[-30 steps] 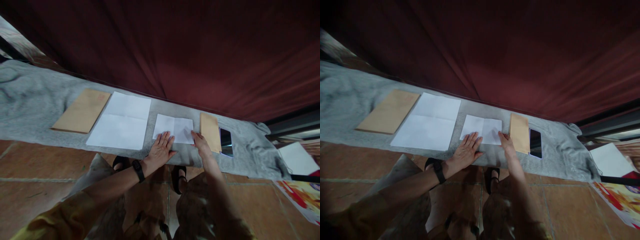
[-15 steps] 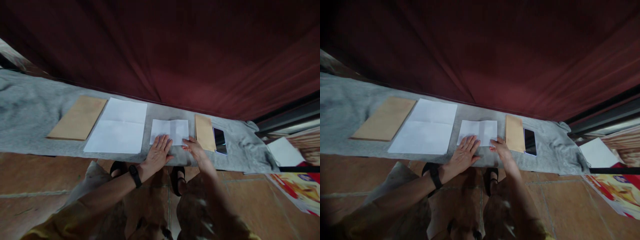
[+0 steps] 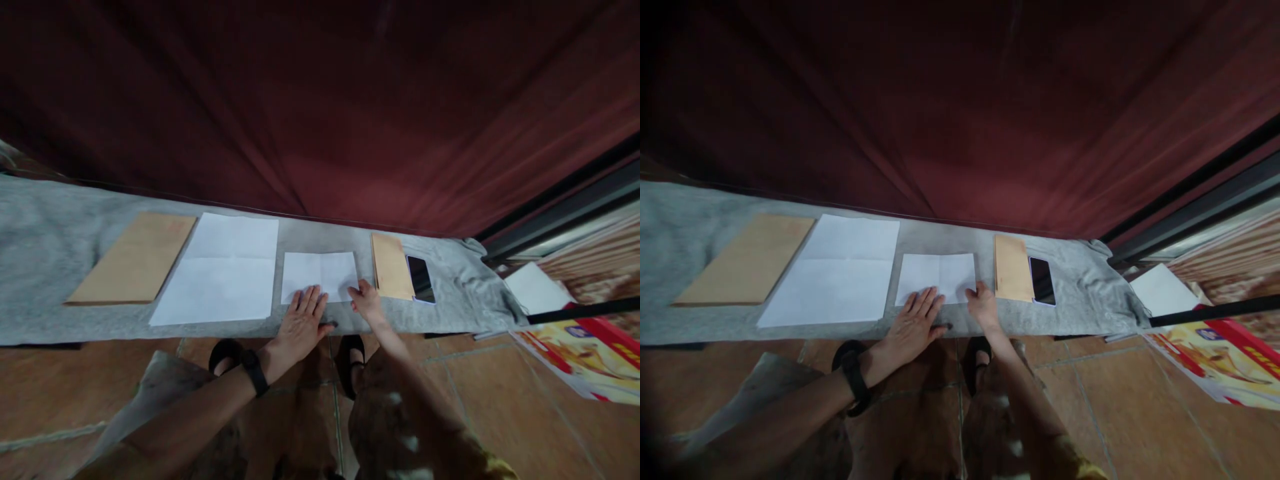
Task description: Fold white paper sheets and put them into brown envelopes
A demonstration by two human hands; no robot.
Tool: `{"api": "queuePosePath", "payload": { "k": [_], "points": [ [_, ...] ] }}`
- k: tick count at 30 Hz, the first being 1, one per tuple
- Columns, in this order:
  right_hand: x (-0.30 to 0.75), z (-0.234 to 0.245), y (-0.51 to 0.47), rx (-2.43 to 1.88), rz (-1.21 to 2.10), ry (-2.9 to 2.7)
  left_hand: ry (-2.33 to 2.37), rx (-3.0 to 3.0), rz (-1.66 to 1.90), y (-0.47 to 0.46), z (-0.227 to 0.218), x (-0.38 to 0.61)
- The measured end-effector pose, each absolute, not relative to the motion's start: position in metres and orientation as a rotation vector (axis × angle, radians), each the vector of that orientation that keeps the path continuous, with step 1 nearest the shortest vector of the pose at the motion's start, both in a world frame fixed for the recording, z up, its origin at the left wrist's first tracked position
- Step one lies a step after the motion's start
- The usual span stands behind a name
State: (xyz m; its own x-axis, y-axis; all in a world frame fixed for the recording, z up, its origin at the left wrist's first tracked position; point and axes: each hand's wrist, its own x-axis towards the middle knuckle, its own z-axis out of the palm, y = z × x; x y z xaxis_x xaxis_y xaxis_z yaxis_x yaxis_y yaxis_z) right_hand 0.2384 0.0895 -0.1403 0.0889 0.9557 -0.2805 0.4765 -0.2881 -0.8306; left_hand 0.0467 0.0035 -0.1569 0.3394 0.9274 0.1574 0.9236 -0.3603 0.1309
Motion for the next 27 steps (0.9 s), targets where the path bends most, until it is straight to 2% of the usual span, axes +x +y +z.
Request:
{"api": "queuePosePath", "payload": {
  "k": [15,21,24,27],
  "points": [
    [0.246,-0.146,0.094,-1.917,0.803,-1.644,1.857,2.569,0.343,0.008,-0.159,0.056],
    [0.243,-0.132,0.086,-1.702,0.334,-1.885,1.912,2.527,0.400,0.009,-0.155,0.056],
    [0.224,-0.132,0.077,-1.389,0.478,-1.994,1.942,2.516,0.443,0.013,-0.156,0.054],
    [0.201,-0.140,0.063,-1.258,0.687,-2.124,1.954,2.513,0.433,0.015,-0.162,0.053]
  ]
}}
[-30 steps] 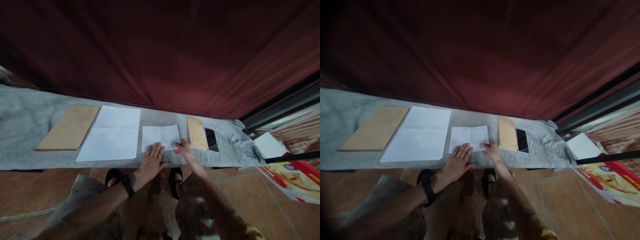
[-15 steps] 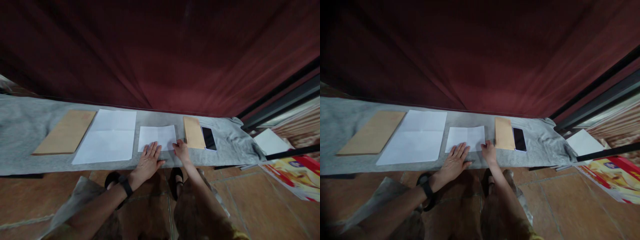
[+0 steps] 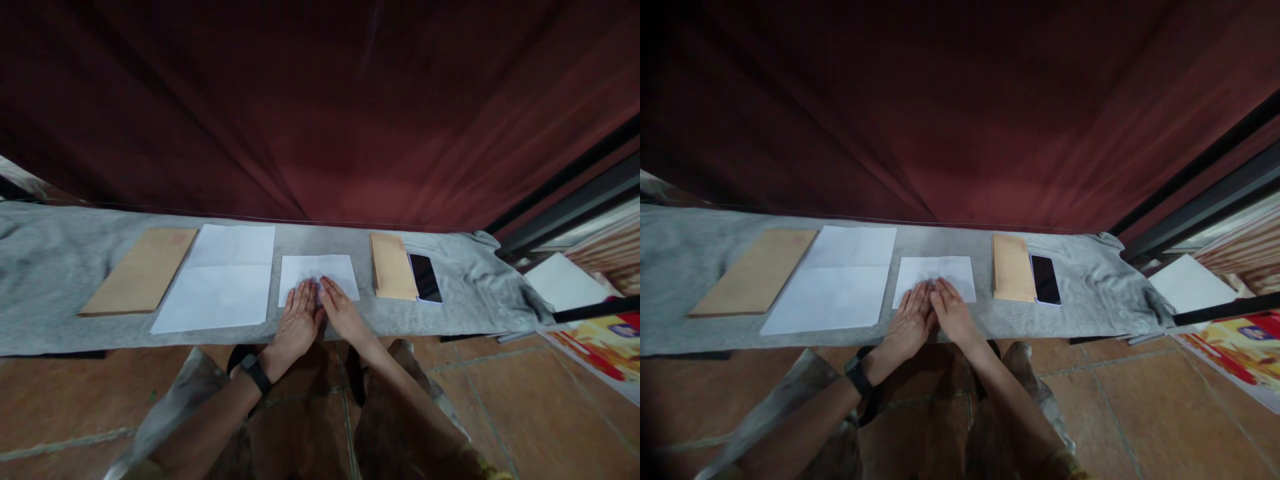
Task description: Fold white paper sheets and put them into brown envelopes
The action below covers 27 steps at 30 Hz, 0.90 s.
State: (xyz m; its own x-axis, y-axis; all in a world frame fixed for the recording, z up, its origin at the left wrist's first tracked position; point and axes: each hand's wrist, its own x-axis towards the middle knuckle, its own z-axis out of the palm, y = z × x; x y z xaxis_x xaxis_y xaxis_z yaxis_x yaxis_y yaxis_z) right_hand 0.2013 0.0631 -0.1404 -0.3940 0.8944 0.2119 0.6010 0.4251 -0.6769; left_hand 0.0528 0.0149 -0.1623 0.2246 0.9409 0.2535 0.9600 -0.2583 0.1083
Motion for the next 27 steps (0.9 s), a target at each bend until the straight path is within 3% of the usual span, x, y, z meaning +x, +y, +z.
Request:
{"api": "queuePosePath", "payload": {
  "k": [8,27],
  "points": [
    [0.189,-0.156,0.046,-1.216,0.399,-2.447,-1.804,-2.511,-0.383,0.011,-0.176,0.051],
    [0.235,-0.175,0.054,-1.486,0.037,-2.389,-2.101,-2.219,-0.484,0.012,-0.165,0.029]
  ]
}}
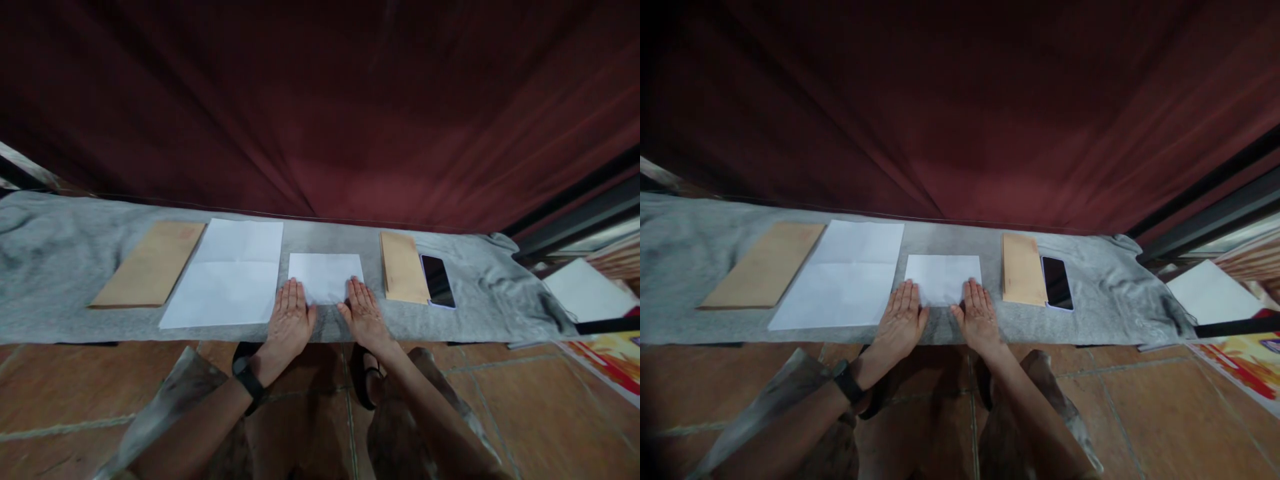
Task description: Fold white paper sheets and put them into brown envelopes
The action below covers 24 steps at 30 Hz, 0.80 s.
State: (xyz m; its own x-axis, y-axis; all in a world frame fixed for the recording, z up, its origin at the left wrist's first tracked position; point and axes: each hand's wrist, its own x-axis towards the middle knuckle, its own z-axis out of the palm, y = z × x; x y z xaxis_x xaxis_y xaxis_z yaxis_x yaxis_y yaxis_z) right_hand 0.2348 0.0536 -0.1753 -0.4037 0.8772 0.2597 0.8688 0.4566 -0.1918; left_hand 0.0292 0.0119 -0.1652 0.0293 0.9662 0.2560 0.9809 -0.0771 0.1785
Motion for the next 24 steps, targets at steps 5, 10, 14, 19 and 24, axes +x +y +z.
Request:
{"api": "queuePosePath", "payload": {
  "k": [5,10,14,19,24],
  "points": [
    [0.233,-0.176,0.054,-1.500,0.033,-2.364,-1.989,-2.346,-0.576,0.042,-0.156,0.037],
    [0.230,-0.168,0.057,-1.542,0.063,-2.348,-1.994,-2.388,-0.472,0.067,-0.160,0.050],
    [0.228,-0.157,0.066,-1.593,0.151,-2.336,-2.021,-2.358,-0.410,0.070,-0.166,0.051],
    [0.210,-0.149,0.080,-1.524,0.352,-2.262,-1.990,-2.355,-0.442,0.068,-0.171,0.049],
    [0.182,-0.157,0.084,-1.334,0.485,-2.318,-1.989,-2.437,-0.275,0.069,-0.169,0.049]
  ]
}}
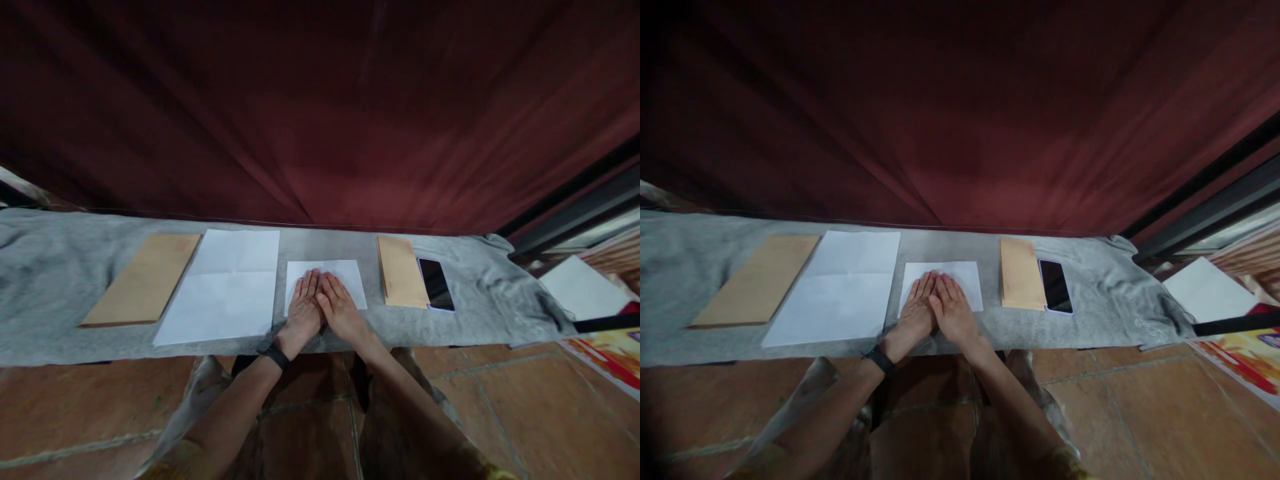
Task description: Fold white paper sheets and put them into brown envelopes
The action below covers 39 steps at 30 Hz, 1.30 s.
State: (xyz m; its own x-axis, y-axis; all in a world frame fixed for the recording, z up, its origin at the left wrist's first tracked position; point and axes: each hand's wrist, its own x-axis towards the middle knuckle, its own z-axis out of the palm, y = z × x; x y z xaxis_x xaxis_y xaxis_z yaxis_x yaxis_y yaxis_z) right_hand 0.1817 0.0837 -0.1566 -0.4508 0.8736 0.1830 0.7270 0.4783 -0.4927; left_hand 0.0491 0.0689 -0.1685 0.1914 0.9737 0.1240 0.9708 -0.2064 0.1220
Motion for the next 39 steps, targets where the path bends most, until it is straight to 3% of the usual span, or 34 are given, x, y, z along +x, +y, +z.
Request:
{"api": "queuePosePath", "payload": {
  "k": [28,39],
  "points": [
    [0.238,-0.187,0.115,-1.613,-0.136,-2.300,2.229,2.238,0.369,0.065,-0.168,0.021],
    [0.240,-0.184,0.114,-1.645,-0.099,-2.298,1.742,2.599,0.517,0.014,-0.161,0.037]
  ]
}}
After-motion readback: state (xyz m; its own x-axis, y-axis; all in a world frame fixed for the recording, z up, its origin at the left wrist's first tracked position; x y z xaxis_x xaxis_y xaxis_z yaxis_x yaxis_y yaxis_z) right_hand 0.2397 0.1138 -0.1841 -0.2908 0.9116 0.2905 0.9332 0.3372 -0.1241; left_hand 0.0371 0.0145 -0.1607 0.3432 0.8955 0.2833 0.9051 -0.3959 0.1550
